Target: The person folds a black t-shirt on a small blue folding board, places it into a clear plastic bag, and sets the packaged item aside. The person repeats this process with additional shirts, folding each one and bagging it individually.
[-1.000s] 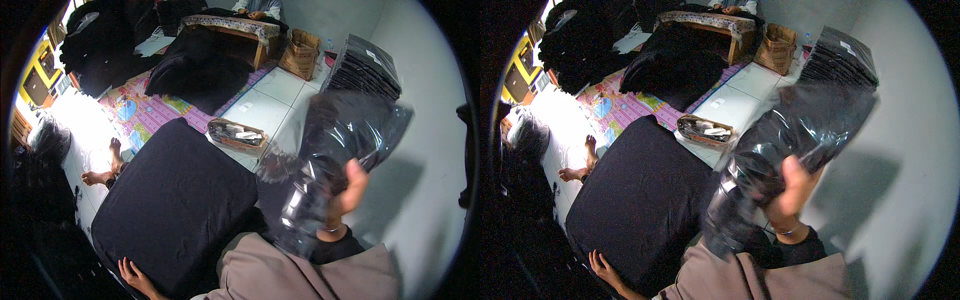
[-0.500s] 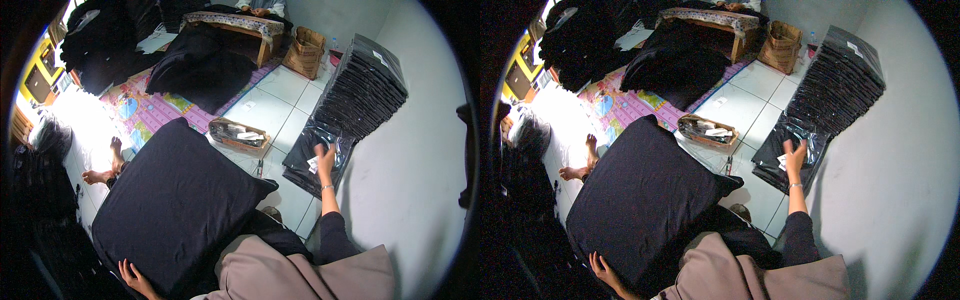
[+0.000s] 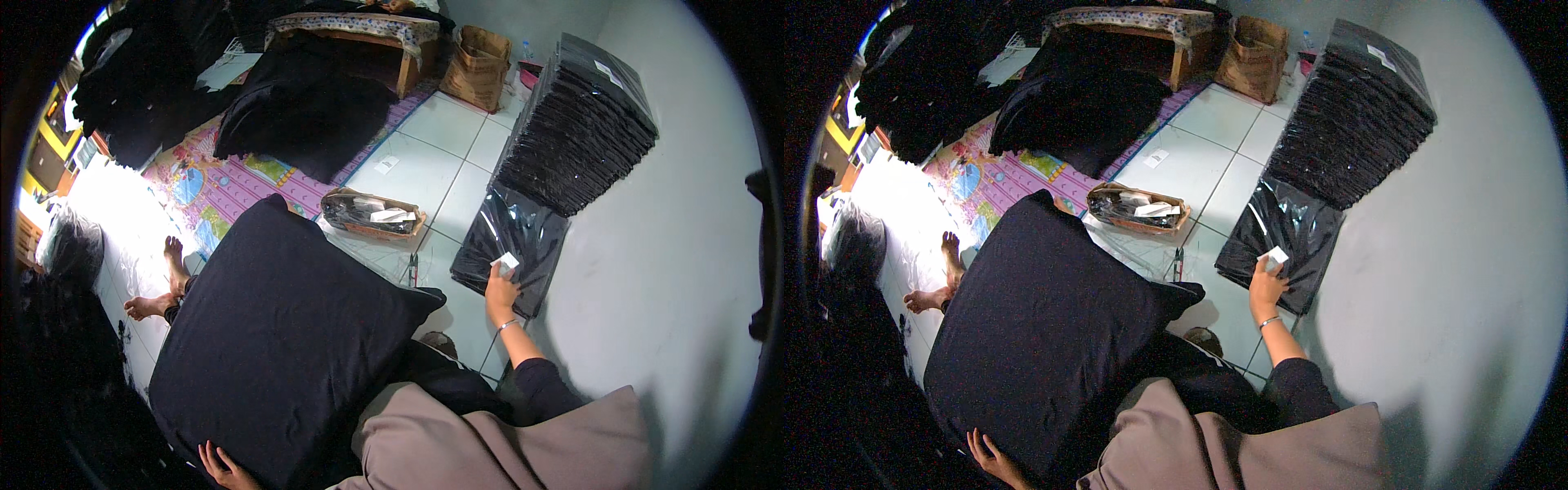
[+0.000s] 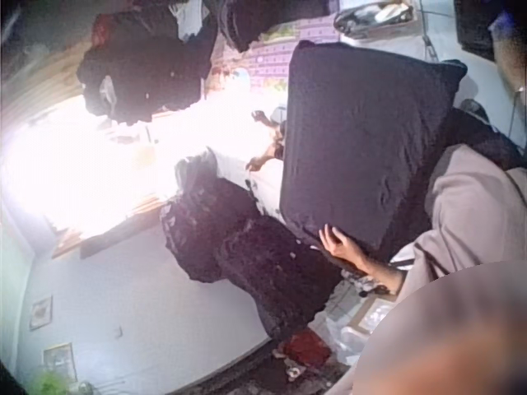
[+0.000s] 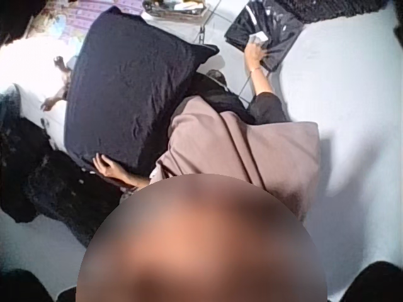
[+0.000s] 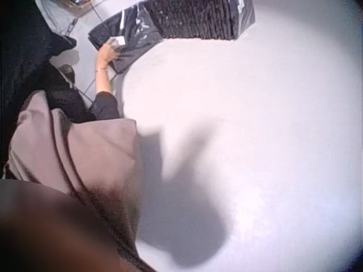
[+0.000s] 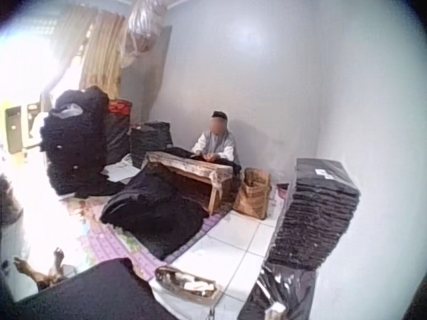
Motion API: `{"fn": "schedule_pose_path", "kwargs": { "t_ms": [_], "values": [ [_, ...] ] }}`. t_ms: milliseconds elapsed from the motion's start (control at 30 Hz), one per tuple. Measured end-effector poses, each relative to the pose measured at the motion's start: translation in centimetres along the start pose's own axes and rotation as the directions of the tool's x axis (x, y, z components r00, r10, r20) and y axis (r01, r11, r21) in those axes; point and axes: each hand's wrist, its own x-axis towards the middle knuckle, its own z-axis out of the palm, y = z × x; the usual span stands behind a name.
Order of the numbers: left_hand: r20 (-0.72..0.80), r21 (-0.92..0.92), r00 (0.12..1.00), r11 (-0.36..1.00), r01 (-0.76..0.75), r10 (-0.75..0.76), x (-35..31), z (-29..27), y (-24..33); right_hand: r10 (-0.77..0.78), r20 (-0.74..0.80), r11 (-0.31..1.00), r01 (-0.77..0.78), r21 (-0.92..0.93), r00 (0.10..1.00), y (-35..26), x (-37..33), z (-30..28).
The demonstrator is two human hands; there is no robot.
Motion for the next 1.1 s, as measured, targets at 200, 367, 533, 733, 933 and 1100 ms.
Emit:
{"fn": "schedule_pose_path", "kwargs": {
  "t_ms": [200,367,533,733,933,1100],
  "values": [
    [0.000,0.049,1.000,0.999,-0.014,0.014,0.4,-0.3,1.4,0.041,0.026,0.998,-0.040,-0.039,0.999,0.9,0.5,-1.4],
    [-0.021,-0.081,0.999,0.996,0.026,-0.028,0.2,-0.6,0.4,-0.315,0.693,0.935,0.339,0.108,0.648,5.2,9.6,-7.7],
    [-0.304,0.101,0.950,0.990,0.099,-0.064,0.2,-2.4,-3.0,-0.070,-0.118,0.953,0.101,0.284,0.990,6.4,17.0,-7.1],
    [-0.095,0.144,0.763,0.749,0.646,-0.639,-1.5,-4.4,-10.8,-0.152,0.243,0.921,0.048,0.386,0.958,8.0,20.2,-4.0],
    [0.247,-0.420,0.686,0.562,0.712,-0.685,-4.7,-4.0,-13.0,0.028,0.237,0.972,0.030,-0.235,0.971,1.4,18.5,-8.6],
    [-0.249,-0.030,0.769,0.798,0.601,-0.589,-8.6,-3.7,-8.6,-0.677,0.137,0.474,0.286,0.833,0.723,-8.3,5.1,-13.7]
  ]
}}
